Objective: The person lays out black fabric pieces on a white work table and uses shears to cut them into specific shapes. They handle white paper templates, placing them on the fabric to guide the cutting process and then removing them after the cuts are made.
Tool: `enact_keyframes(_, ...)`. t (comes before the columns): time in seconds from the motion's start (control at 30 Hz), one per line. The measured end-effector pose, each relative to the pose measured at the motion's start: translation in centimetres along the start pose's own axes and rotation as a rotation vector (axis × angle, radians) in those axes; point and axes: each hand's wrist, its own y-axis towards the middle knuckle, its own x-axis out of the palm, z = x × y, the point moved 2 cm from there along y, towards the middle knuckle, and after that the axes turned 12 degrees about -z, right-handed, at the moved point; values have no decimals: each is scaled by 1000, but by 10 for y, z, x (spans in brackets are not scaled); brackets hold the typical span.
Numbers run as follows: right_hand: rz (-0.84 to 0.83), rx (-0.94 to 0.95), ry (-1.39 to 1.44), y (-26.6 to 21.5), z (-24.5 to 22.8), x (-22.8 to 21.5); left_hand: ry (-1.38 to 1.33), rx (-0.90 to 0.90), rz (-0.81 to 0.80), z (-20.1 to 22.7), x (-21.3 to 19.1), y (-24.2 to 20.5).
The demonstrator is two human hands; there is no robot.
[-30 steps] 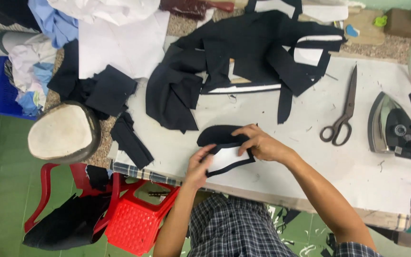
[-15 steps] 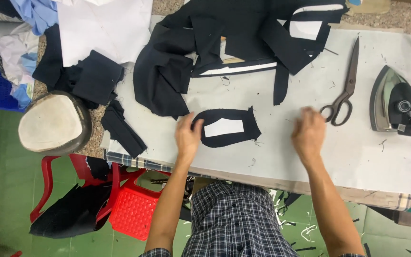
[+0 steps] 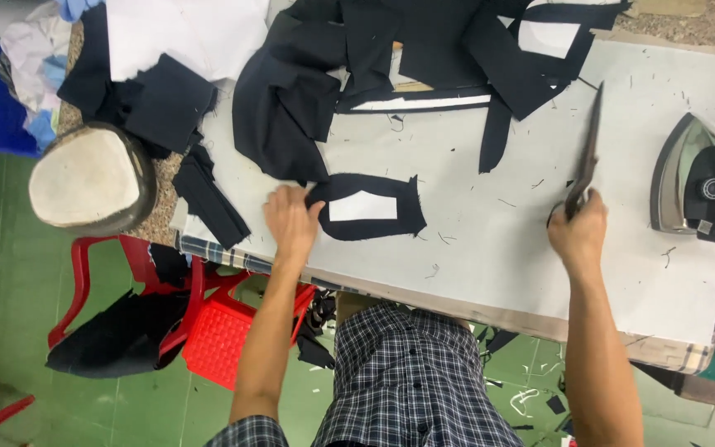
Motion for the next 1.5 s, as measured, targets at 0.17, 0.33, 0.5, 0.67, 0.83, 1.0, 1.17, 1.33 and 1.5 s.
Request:
enact_keyframes(0.17, -208, 347, 317, -83, -35, -10, 31, 364, -12, 50, 11, -65)
enact_keyframes(0.33, -479, 320, 472, -172, -20, 30, 50, 454, -325, 73, 46, -75)
enact_keyframes(0.5, -766, -4, 457, -251, 36, 113, -119, 504, -148, 83, 39, -71)
enact_keyframes(0.67, -958, 169, 415, -272, -1, 132, -136, 524, -181, 86, 44, -74)
enact_keyframes(0.83, -1069, 249, 561, -252, -44, 144, -89, 439, -237, 86, 47, -72)
enact_keyframes(1.0, -899, 133, 506, -222, -76, 167, -24, 417, -223, 88, 44, -68)
enact_keyframes(1.17, -830, 172, 442, -217, -80, 174, -39, 416, -209, 86, 45, -68)
enact_keyframes(1.33, -823, 157, 476, -213, -74, 165, -43, 416, -238, 85, 47, -68)
enact_keyframes(1.5, -1011, 150, 265, -185, -86, 157, -43, 411, -275, 84, 49, -69)
